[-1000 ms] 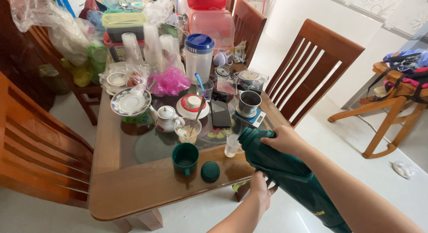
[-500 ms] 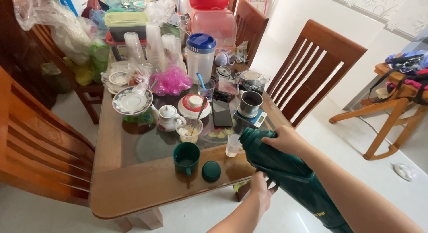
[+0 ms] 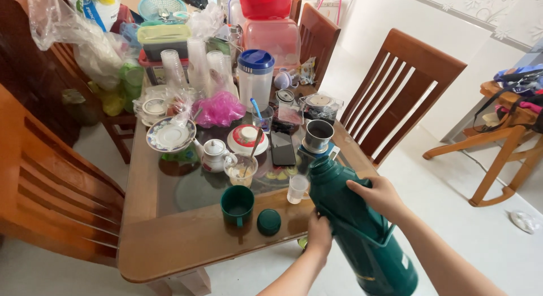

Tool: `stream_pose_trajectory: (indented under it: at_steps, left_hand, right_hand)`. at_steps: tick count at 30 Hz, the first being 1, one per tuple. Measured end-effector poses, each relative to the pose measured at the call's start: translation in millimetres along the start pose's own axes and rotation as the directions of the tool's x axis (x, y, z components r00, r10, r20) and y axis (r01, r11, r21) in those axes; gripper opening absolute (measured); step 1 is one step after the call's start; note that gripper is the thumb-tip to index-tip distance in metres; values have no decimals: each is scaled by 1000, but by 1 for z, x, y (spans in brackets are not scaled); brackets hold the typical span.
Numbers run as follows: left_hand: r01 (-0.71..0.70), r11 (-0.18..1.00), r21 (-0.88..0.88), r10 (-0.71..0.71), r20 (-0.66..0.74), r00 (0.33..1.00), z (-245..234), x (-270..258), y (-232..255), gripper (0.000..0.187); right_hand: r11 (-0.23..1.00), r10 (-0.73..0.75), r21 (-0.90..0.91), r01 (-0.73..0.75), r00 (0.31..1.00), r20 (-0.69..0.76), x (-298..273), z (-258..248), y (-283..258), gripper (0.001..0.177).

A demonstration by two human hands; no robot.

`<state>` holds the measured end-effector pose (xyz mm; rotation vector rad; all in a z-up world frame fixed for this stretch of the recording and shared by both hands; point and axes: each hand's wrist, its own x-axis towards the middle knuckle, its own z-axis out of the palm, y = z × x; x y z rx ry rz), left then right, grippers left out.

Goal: Washing a small plastic cup and preparing coffee equipment including a Vietnamese filter and a scale.

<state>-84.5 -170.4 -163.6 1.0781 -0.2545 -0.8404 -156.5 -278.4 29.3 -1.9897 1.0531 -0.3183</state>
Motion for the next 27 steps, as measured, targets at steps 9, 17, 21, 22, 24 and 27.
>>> stream_pose_trajectory:
  at_steps: [9, 17, 21, 22, 24, 27]
  left_hand:
    - [-37, -129, 991, 174, 59, 983, -75, -10, 101, 66]
    - [16, -166, 986, 130, 6, 992, -99, 15, 98, 44]
    - [-232, 89, 969, 546, 148, 825, -23, -1, 209, 63]
    - [-235, 89, 968, 545, 150, 825, -1, -6, 229, 63]
    - [-639, 160, 752, 620, 427, 658, 42, -17, 269, 66]
    - [-668, 0, 744, 508, 576, 641, 84, -36, 295, 65]
  right_hand:
    - [852, 49, 521, 51, 983, -177, -38, -8, 21, 30]
    - [783, -15, 591, 195, 956, -294, -55, -29, 4, 25]
    - [784, -54, 576, 233, 949, -312, -57, -34, 6, 29]
    - [784, -52, 575, 234, 948, -314, -57, -35, 8, 29]
    - [796, -76, 553, 245, 947, -312, -59, -37, 10, 32]
    - [796, -70, 558, 235, 951, -300, -67, -42, 7, 29]
